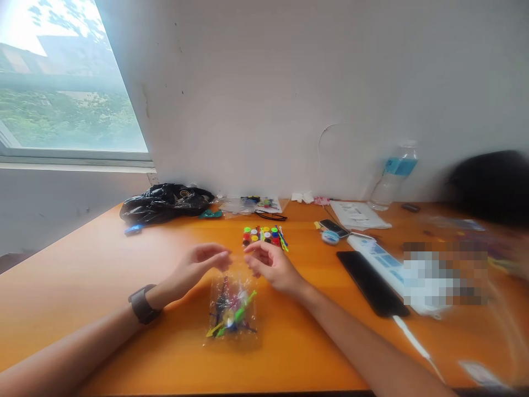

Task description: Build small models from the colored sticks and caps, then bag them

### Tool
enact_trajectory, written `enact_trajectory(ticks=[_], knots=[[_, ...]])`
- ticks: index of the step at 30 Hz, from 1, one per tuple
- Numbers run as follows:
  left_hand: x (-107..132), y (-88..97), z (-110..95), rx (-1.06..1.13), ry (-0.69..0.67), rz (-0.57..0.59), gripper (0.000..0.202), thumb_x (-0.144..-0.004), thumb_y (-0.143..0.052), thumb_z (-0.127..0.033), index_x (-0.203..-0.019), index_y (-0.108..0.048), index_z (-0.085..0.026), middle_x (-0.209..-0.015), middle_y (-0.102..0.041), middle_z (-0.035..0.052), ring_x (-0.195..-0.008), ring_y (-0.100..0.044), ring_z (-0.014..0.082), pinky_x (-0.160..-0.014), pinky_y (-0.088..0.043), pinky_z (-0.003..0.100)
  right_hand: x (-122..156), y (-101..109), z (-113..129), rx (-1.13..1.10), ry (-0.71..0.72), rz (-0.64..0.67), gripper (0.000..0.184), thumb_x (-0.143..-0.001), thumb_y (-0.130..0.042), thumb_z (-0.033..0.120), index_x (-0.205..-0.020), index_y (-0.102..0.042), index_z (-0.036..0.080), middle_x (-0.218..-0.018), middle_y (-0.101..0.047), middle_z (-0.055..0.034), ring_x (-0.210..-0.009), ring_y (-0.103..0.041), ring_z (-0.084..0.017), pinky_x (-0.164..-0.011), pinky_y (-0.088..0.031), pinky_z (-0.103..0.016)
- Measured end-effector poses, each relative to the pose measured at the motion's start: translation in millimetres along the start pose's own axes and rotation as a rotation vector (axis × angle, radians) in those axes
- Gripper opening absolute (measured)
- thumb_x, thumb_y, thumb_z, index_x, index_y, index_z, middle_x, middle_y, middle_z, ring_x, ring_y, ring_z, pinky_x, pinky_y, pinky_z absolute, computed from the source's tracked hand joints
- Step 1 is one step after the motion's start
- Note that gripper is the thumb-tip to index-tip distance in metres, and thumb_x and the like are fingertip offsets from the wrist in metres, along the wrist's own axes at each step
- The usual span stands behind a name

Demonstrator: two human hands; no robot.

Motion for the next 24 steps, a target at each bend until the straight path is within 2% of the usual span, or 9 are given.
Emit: enact_trajectory(ticks=[4, 8, 14, 19, 24], knots=[[-1, 3.3, 3, -0.012, 0.008, -0.012, 0.038, -0.089, -0.082, -0.049, -0.100, -0.079, -0.013, -0.087, -0.081, 0.0111, -0.078, -0.075, 0.0204, -0.077, -0.060, 0.032, 1, 1, -1, 0.006, 0.000, -0.046, 0.037, -0.087, -0.081, 0.053, -0.096, -0.069, 0.019, -0.081, -0.065, -0.0012, -0.068, -0.060, -0.014, -0.064, -0.052, -0.029], [-1, 2.8, 3, -0.021, 0.032, -0.003, 0.038, -0.085, -0.086, -0.047, -0.103, -0.080, -0.013, -0.089, -0.082, 0.0109, -0.077, -0.075, 0.0199, -0.076, -0.061, 0.031, 1, 4, 3, 0.007, 0.005, -0.084, 0.037, -0.084, -0.083, 0.053, -0.091, -0.069, 0.019, -0.080, -0.065, -0.0014, -0.065, -0.058, -0.014, -0.062, -0.051, -0.029], [1, -2.5, -1, -0.050, 0.021, 0.022, 0.033, -0.084, -0.087, -0.045, -0.089, -0.080, -0.014, -0.083, -0.080, 0.0090, -0.074, -0.074, 0.0190, -0.074, -0.061, 0.030, 1, -2, -1, 0.006, -0.002, -0.078, 0.036, -0.074, -0.092, 0.046, -0.092, -0.073, 0.020, -0.079, -0.067, -0.0008, -0.067, -0.059, -0.015, -0.061, -0.050, -0.028], [-3, 3.6, -1, -0.041, -0.045, -0.007, 0.035, -0.082, -0.087, -0.046, -0.096, -0.080, -0.014, -0.086, -0.081, 0.0098, -0.074, -0.075, 0.0201, -0.073, -0.062, 0.032, 2, 5, 1, -0.043, 0.022, -0.168, 0.029, -0.077, -0.088, 0.045, -0.092, -0.080, 0.021, -0.073, -0.068, -0.0019, -0.062, -0.057, -0.015, -0.058, -0.049, -0.030], [-4, 11.6, 1, -0.024, -0.058, -0.041, 0.025, -0.085, -0.084, -0.039, -0.095, -0.081, -0.015, -0.092, -0.082, 0.0097, -0.086, -0.076, 0.0213, -0.082, -0.061, 0.032, 3, 9, 6, -0.064, 0.078, -0.198, 0.024, -0.083, -0.081, 0.037, -0.101, -0.087, 0.023, -0.083, -0.075, -0.0064, -0.073, -0.061, -0.018, -0.068, -0.051, -0.033]])
Point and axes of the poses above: each hand's wrist, its own x-axis away from the middle knuckle, its own y-axis out of the back of the hand, z = x × y, the point moved 10 cm from there along -x, towards the middle knuckle
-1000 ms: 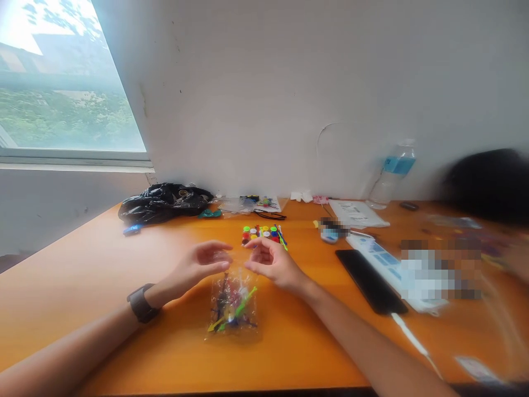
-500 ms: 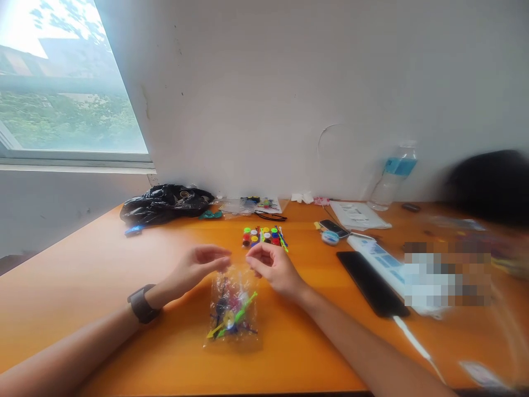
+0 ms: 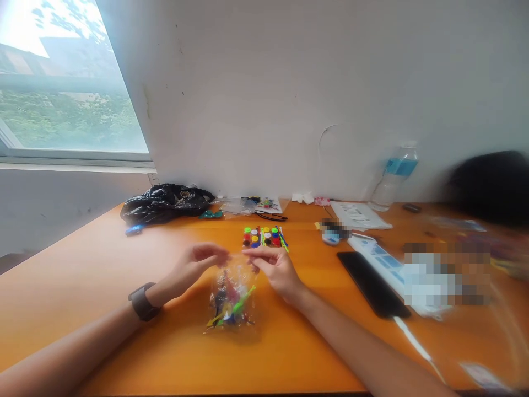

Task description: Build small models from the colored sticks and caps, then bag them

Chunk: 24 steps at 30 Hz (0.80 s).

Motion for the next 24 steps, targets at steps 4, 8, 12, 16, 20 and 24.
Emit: enact_trajectory(ticks=[4, 8, 12, 16, 20, 24], knots=[[2, -1.2, 0, 0.020, 0.029, 0.004, 0.026, -0.084, -0.087, -0.038, -0.084, -0.075, -0.015, -0.085, -0.079, 0.0055, -0.079, -0.072, 0.0159, -0.076, -0.057, 0.026, 2, -5, 9, 0.044, 0.099, 0.035, 0.017, -0.088, -0.076, 0.034, -0.097, -0.088, 0.026, -0.085, -0.071, -0.0057, -0.074, -0.061, -0.018, -0.070, -0.050, -0.034], [3, -5.4, 0, 0.070, 0.035, 0.003, 0.032, -0.083, -0.089, -0.040, -0.092, -0.070, -0.016, -0.081, -0.075, 0.0019, -0.074, -0.069, 0.0136, -0.072, -0.056, 0.025, 5, -7, 16, 0.107, 0.164, 0.057, 0.017, -0.092, -0.072, 0.032, -0.093, -0.088, 0.028, -0.088, -0.070, -0.0061, -0.077, -0.063, -0.019, -0.074, -0.051, -0.036], [3, -12.0, 3, 0.035, 0.062, 0.050, 0.035, -0.084, -0.087, -0.044, -0.099, -0.077, -0.014, -0.087, -0.078, 0.0073, -0.077, -0.070, 0.0161, -0.074, -0.058, 0.028, 8, -9, 13, 0.104, 0.131, 0.087, 0.019, -0.093, -0.071, 0.033, -0.106, -0.083, 0.025, -0.094, -0.070, -0.0065, -0.085, -0.065, -0.021, -0.078, -0.054, -0.036], [3, -13.6, 1, 0.001, 0.046, 0.073, 0.037, -0.084, -0.086, -0.048, -0.094, -0.080, -0.013, -0.083, -0.078, 0.0081, -0.072, -0.069, 0.0153, -0.071, -0.058, 0.027, 7, -13, -1, 0.071, 0.014, 0.101, 0.038, -0.089, -0.078, 0.043, -0.120, -0.072, 0.022, -0.094, -0.068, -0.0042, -0.081, -0.065, -0.019, -0.075, -0.056, -0.033], [3, -16.8, -1, -0.057, 0.036, 0.119, 0.039, -0.086, -0.084, -0.049, -0.096, -0.082, -0.011, -0.076, -0.076, 0.0069, -0.067, -0.067, 0.0138, -0.067, -0.057, 0.024, 6, -17, -9, 0.114, -0.062, 0.116, 0.038, -0.086, -0.082, 0.051, -0.102, -0.075, 0.017, -0.078, -0.066, -0.0023, -0.066, -0.059, -0.014, -0.063, -0.051, -0.028], [0, -18.5, 1, -0.089, 0.064, 0.174, 0.040, -0.085, -0.085, -0.049, -0.093, -0.082, -0.010, -0.075, -0.076, 0.0075, -0.065, -0.067, 0.0126, -0.065, -0.056, 0.023, 5, -15, -9, 0.086, -0.074, 0.140, 0.037, -0.088, -0.081, 0.051, -0.093, -0.076, 0.015, -0.073, -0.067, -0.0023, -0.058, -0.057, -0.012, -0.058, -0.048, -0.027]])
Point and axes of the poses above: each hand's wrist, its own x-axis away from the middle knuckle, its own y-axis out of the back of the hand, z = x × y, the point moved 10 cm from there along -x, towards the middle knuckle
